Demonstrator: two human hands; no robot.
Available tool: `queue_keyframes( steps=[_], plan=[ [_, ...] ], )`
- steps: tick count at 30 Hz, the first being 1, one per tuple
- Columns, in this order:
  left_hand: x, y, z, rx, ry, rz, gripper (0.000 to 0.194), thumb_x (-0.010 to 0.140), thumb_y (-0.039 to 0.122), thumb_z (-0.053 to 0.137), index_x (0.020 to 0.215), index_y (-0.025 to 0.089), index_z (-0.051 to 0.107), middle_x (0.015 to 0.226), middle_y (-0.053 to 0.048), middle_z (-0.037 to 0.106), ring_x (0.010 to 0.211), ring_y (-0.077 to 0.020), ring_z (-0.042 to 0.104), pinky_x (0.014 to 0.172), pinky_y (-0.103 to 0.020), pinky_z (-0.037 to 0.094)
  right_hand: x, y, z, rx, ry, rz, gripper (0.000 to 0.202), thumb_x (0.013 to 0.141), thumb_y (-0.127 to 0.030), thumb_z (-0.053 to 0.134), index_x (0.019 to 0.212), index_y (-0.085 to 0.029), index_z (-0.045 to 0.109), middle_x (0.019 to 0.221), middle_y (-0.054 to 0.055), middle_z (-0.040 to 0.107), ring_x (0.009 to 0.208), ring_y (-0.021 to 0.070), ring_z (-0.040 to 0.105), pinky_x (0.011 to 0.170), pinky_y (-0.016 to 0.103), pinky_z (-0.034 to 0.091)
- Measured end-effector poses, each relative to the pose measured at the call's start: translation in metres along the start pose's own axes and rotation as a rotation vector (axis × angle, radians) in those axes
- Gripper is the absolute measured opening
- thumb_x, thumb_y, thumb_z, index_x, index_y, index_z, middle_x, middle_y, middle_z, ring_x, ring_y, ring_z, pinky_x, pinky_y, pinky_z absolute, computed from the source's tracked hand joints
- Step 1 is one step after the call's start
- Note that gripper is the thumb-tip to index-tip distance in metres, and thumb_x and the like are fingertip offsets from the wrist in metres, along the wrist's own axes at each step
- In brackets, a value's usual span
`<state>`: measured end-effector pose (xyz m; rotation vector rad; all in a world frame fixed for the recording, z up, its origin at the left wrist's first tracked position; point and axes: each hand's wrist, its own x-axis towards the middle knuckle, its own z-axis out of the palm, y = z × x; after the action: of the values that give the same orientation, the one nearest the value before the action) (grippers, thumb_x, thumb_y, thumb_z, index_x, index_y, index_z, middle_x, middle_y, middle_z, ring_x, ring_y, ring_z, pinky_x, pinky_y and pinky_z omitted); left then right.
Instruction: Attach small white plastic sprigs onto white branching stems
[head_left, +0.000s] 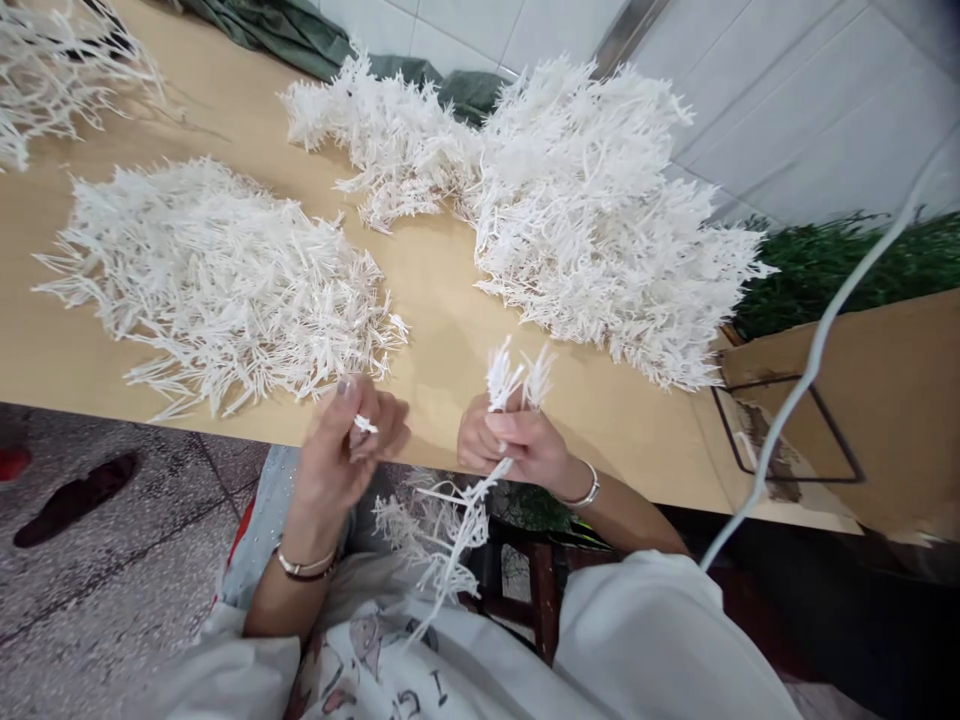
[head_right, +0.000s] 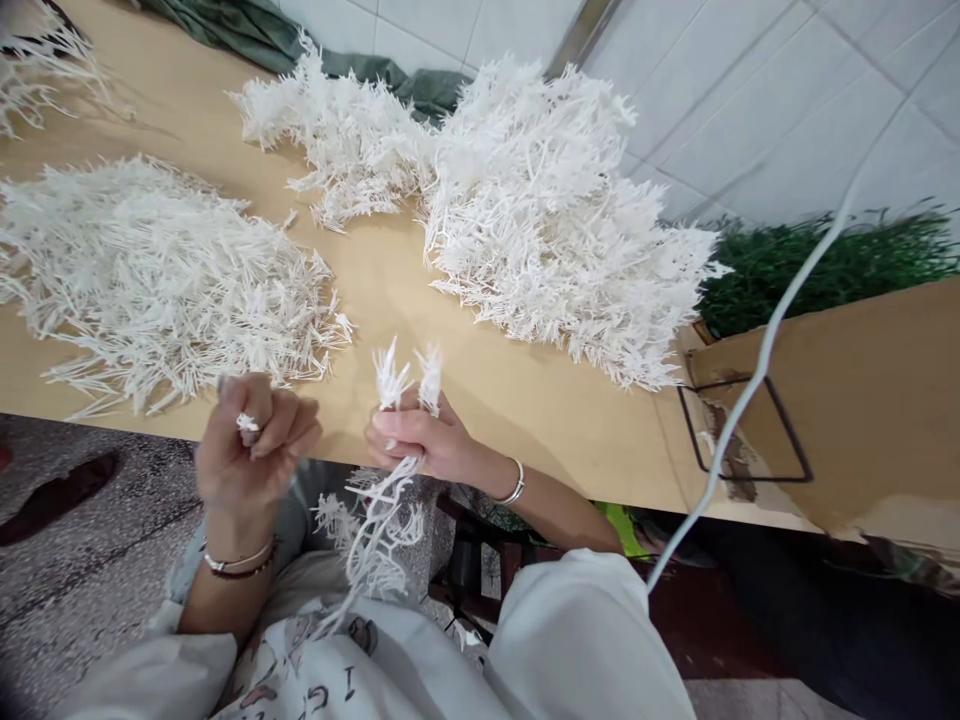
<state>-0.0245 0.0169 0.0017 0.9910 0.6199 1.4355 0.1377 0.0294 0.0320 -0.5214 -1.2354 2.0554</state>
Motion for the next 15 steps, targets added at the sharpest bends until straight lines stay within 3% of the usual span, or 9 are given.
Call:
queue_keyframes(
  steps=[4, 8, 10, 15],
  plan=[
    [0.015, 0.014, -0.018, 0.602, 0.249, 0.243, 0.040, 0.093, 0.041, 0.047, 0.058, 0.021, 0.041, 0.053, 0.002, 0.035, 0.049, -0.0121, 0.033, 0.051, -0.032, 0.025, 0.004, -0.007, -0.004, -0.107, 0.200, -0.062, 0.060, 0.073, -0.034, 0.073, 0.043, -0.017, 0.024, 0.038, -0.011, 0.020, 0.035, 0.0021, 0.019, 0.037, 0.019, 0.023],
    [0.041, 0.019, -0.038, 1.243, 0.416, 0.341, 0.022, 0.091, 0.038, 0.050, 0.073, 0.025, 0.052, 0.068, -0.002, 0.050, 0.064, -0.0179, 0.046, 0.064, -0.037, 0.032, 0.008, -0.003, -0.006, -0.196, 0.326, -0.087, 0.057, 0.071, -0.038, 0.076, 0.048, -0.018, 0.027, 0.043, -0.011, 0.024, 0.039, 0.0034, 0.023, 0.040, 0.020, 0.023],
    [0.051, 0.020, -0.046, 1.351, 0.398, 0.384, 0.009, 0.086, 0.034, 0.058, 0.084, 0.026, 0.056, 0.080, -0.004, 0.055, 0.079, -0.0219, 0.051, 0.074, -0.040, 0.036, 0.008, 0.001, -0.009, -0.248, 0.345, -0.079, 0.056, 0.071, -0.042, 0.075, 0.051, -0.019, 0.029, 0.046, -0.010, 0.025, 0.041, 0.0042, 0.025, 0.041, 0.021, 0.023],
    [0.052, 0.018, -0.046, 1.403, 0.355, 0.458, 0.022, 0.081, 0.024, 0.063, 0.103, 0.025, 0.060, 0.090, -0.006, 0.059, 0.089, -0.0252, 0.052, 0.082, -0.043, 0.040, 0.005, 0.008, -0.014, -0.425, 0.349, -0.099, 0.046, 0.081, -0.044, 0.065, 0.059, -0.020, 0.031, 0.053, -0.009, 0.028, 0.047, 0.0059, 0.029, 0.046, 0.022, 0.025]
  ],
)
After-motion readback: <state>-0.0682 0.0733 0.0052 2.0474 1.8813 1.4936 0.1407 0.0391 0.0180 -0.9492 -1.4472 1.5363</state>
